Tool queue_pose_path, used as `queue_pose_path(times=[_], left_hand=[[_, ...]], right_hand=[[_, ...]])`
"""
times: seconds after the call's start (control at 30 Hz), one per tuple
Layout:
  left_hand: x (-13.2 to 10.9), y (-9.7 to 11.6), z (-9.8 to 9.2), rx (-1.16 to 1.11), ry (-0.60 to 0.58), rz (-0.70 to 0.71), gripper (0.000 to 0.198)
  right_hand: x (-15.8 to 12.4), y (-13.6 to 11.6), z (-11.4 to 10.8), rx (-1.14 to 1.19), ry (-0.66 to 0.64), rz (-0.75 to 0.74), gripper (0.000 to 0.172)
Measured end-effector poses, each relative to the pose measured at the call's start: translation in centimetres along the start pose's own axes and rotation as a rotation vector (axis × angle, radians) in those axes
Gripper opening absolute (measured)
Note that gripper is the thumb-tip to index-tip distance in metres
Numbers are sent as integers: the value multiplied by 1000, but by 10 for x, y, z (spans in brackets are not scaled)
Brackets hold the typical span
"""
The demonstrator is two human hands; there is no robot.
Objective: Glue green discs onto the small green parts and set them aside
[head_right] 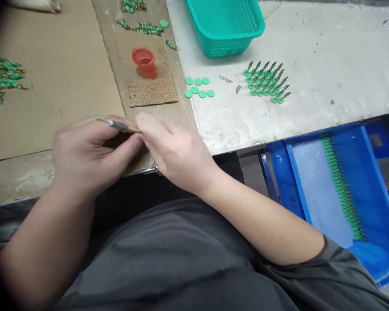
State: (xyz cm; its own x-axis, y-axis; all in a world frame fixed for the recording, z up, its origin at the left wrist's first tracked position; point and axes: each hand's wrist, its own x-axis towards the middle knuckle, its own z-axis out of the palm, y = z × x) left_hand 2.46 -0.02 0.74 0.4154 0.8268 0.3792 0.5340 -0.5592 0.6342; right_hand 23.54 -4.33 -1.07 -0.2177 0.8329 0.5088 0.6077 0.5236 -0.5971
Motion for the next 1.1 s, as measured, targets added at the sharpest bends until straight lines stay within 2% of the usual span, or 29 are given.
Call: queue_pose_path(times=[0.1,0.2,0.27,0.37,0.43,0.57,0.73,0.87,0.97,1.03,1.1], left_hand=[[1,-2,1,-27,6,5,21],[0,-4,4,-47,33,-42,19],[0,-3,3,-200,48,-166,18],[3,5,-9,-426,54,-288,23],[6,16,-23,-461,54,-279,32],[10,43,-49,-592,24,-275,49],[14,55,-58,-602,21,-254,55],[16,51,-58,-560,23,-230,54],[25,45,-51,-414,54,-169,42],[42,41,-36,-209,78,-66,33],[67,43,-9,-95,54,77,30]], right_hand=[[0,3,-5,77,22,74,29],[-1,13,-20,214,202,215,29],[-3,20,-30,330,298,315,31],[-8,28,-38,439,231,415,38],[-11,29,-39,435,169,445,43],[-15,25,-38,439,174,451,46],[-15,25,-36,422,148,388,42],[-12,26,-31,389,149,333,31],[-14,23,-33,336,175,269,27],[-21,22,-40,299,191,225,26],[-35,21,-52,265,219,192,24]])
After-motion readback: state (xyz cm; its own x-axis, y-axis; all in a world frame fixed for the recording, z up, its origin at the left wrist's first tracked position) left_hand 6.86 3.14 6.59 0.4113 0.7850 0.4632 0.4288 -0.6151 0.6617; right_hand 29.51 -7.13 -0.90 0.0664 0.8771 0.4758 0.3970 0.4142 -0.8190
